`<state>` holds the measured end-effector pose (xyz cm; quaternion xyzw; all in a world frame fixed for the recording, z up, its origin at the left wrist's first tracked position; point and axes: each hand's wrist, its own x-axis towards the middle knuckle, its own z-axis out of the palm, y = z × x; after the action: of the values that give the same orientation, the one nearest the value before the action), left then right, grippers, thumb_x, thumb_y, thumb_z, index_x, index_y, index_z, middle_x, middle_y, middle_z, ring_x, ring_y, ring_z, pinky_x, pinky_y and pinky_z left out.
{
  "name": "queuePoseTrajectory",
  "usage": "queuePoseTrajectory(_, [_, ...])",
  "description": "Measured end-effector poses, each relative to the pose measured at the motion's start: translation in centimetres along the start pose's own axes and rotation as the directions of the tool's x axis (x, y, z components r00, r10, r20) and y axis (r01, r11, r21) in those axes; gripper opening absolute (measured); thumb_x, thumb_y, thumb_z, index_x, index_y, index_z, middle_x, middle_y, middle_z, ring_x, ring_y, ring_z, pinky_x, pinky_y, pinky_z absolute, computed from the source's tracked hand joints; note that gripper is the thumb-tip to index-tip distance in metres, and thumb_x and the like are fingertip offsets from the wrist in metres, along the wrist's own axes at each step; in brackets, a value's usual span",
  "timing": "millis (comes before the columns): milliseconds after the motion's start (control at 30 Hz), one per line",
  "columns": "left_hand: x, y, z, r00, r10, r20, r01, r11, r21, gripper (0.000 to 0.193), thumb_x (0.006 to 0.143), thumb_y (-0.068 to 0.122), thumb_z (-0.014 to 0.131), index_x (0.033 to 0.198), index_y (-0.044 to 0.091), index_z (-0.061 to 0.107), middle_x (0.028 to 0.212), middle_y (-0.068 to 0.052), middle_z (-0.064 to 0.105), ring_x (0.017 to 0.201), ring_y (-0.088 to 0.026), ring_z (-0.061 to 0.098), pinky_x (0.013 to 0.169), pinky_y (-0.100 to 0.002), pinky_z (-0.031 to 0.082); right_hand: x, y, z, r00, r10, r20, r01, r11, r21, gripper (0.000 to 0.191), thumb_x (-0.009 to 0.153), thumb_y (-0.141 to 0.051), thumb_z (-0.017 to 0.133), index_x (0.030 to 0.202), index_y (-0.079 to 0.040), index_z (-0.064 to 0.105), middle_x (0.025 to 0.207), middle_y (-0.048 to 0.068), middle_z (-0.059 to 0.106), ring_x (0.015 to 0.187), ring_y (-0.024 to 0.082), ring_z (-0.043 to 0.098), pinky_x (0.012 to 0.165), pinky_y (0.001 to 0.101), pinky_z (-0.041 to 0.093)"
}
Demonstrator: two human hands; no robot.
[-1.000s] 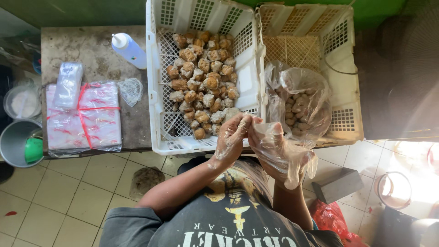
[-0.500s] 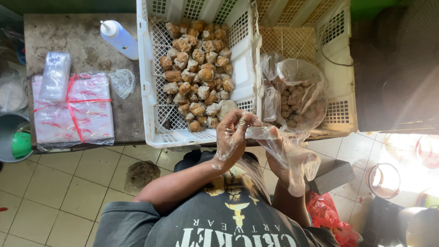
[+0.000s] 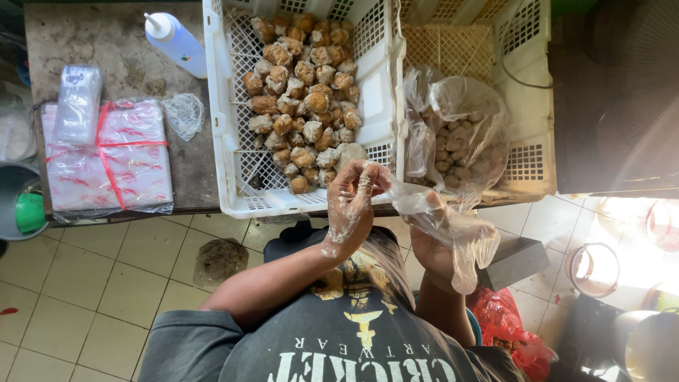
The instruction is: The person opens a clear plastic bag and places round fried snack balls one at a time from a plastic crate into the bag, then gathers and ties the bag closed. They set the filled bag aside and continue filling another bag from the crate.
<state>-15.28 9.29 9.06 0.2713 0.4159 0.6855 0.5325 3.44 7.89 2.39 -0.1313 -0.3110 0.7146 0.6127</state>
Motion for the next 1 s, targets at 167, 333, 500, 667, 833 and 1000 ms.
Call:
queuePoseTrajectory(167, [-0.5,-0.1,0.1,1.000,-0.011,0.023,0.011,1.000,-0.009,0.020,0.111,0.017,0.055,0.102,0.002,0.064,0.095,-0.004,0.067,0.087,-0.010,0.065,0.086,-0.028,0.058,-0.9,1.1,-2.0,0.999,0.037,-0.016,-0.031,0.955,0.296,0.072,0.100,-0.052,0.069,0.152,-0.005,0.052,0.137,0.017,0.065,0.125,0.032,0.066,0.105,0.0443,0.056])
queuePoseTrajectory(333, [-0.6,-0.1,0.1,1.000,-0.024,0.020,0.023,0.999,0.030,0.019,0.110,0.015,0.056,0.101,0.000,0.064,0.091,-0.004,0.067,0.085,-0.009,0.064,0.083,-0.028,0.058,-0.2,0.9,-0.2,1.000,0.017,-0.021,-0.012,0.977,0.215,0.080,0.092,-0.054,0.075,0.156,-0.015,0.047,0.144,0.017,0.061,0.129,0.031,0.062,0.106,0.0434,0.055])
queuePoseTrajectory(500, [-0.5,-0.4,0.2,0.998,-0.061,0.020,0.061,0.998,-0.002,0.018,0.109,0.014,0.057,0.100,0.000,0.064,0.090,-0.004,0.066,0.084,-0.009,0.063,0.083,-0.028,0.058,-0.1,1.1,1.9,0.996,-0.075,0.040,0.058,0.943,0.327,0.082,0.090,-0.051,0.079,0.154,-0.009,0.050,0.145,0.014,0.060,0.122,0.026,0.062,0.091,0.0371,0.058])
queuePoseTrajectory(667, [-0.3,-0.9,-0.5,0.999,-0.029,0.017,0.027,0.996,0.089,0.020,0.110,0.014,0.057,0.100,0.000,0.065,0.088,-0.005,0.066,0.081,-0.010,0.061,0.079,-0.027,0.054,0.6,0.7,2.4,1.000,0.018,-0.008,-0.015,0.953,0.304,0.075,0.089,-0.040,0.087,0.147,-0.009,0.052,0.137,0.018,0.059,0.117,0.027,0.060,0.095,0.0395,0.057])
queuePoseTrajectory(833, [-0.2,-1.5,-2.1,0.998,-0.045,0.046,0.038,0.991,0.130,0.021,0.110,0.017,0.056,0.101,0.000,0.065,0.091,-0.004,0.065,0.084,-0.011,0.062,0.083,-0.028,0.057,2.0,-0.8,3.8,0.936,0.212,0.279,-0.286,0.923,0.258,0.095,0.077,-0.040,0.093,0.155,-0.017,0.045,0.152,0.017,0.053,0.145,0.033,0.052,0.111,0.0522,0.053])
queuePoseTrajectory(1000, [-0.5,-1.9,-3.4,0.993,-0.017,0.117,-0.028,0.926,0.376,0.018,0.109,0.019,0.056,0.113,0.002,0.061,0.103,-0.008,0.066,0.096,-0.014,0.068,0.091,-0.029,0.062,2.2,-0.4,5.0,0.965,0.259,-0.034,-0.250,0.953,0.172,0.111,0.076,-0.053,0.089,0.161,-0.012,0.028,0.159,0.015,0.039,0.149,0.032,0.045,0.116,0.0509,0.048])
